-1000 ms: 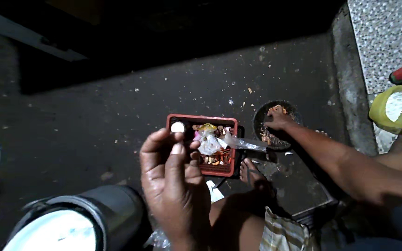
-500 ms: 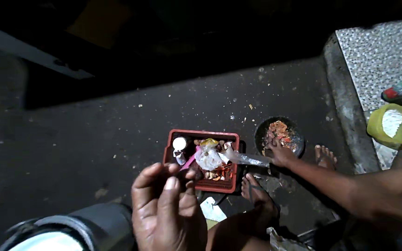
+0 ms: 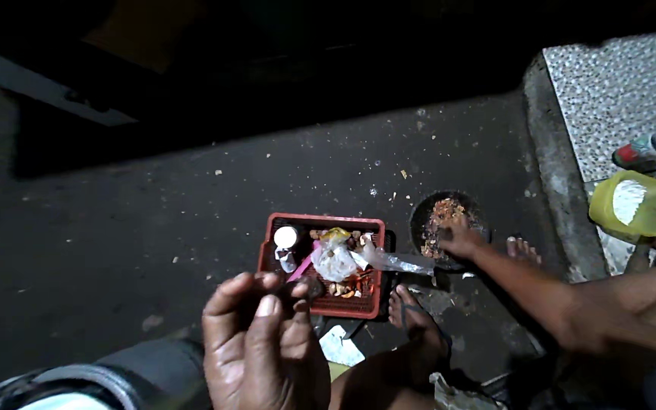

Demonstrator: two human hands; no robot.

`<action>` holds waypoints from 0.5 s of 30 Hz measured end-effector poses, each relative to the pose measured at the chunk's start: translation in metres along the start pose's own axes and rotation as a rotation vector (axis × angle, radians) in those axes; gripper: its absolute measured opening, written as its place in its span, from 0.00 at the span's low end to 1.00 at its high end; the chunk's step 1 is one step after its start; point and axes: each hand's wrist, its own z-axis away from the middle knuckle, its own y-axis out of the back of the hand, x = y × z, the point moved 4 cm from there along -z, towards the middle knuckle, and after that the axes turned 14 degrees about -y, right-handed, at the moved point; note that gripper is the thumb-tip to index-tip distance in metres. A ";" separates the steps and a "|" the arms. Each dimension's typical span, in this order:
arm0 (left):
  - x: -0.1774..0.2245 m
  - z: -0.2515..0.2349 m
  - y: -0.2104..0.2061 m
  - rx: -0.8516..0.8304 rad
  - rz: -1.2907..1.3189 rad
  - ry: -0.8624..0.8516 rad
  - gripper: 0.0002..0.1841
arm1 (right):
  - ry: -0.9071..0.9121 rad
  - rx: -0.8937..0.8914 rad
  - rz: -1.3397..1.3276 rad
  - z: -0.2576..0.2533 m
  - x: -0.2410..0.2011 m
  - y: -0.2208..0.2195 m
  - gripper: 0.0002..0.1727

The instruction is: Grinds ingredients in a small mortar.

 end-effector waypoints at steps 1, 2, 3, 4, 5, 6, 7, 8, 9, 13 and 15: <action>-0.001 -0.002 -0.001 -0.001 -0.009 0.000 0.11 | 0.060 0.015 0.084 0.007 0.003 -0.014 0.43; -0.003 -0.004 -0.001 0.000 -0.008 -0.003 0.12 | 0.113 0.043 0.127 0.007 0.002 -0.015 0.42; -0.003 -0.004 0.001 0.000 -0.010 -0.002 0.12 | 0.131 0.050 0.129 0.005 -0.001 -0.010 0.41; -0.003 -0.002 0.002 -0.004 -0.017 0.004 0.12 | 0.120 0.065 0.116 -0.001 -0.005 -0.004 0.40; -0.003 0.000 0.003 -0.004 -0.025 0.014 0.12 | 0.099 0.103 0.086 -0.010 -0.009 0.002 0.38; -0.002 0.000 0.002 -0.007 -0.029 0.014 0.13 | 0.074 0.145 0.043 -0.020 -0.015 0.010 0.37; -0.001 0.000 0.003 -0.010 -0.022 0.009 0.13 | 0.057 0.171 -0.002 -0.025 -0.023 0.018 0.37; 0.000 0.001 0.005 -0.015 -0.012 0.008 0.14 | 0.038 0.157 -0.029 -0.025 -0.027 0.021 0.38; 0.000 0.001 0.007 -0.024 -0.006 0.009 0.14 | 0.027 0.120 -0.045 -0.019 -0.024 0.017 0.39; -0.004 -0.003 0.009 -0.047 0.020 0.001 0.16 | 0.192 0.017 0.126 0.010 0.004 -0.026 0.38; -0.006 -0.004 0.004 -0.057 0.015 0.008 0.16 | 0.204 0.021 0.100 0.011 0.009 -0.020 0.38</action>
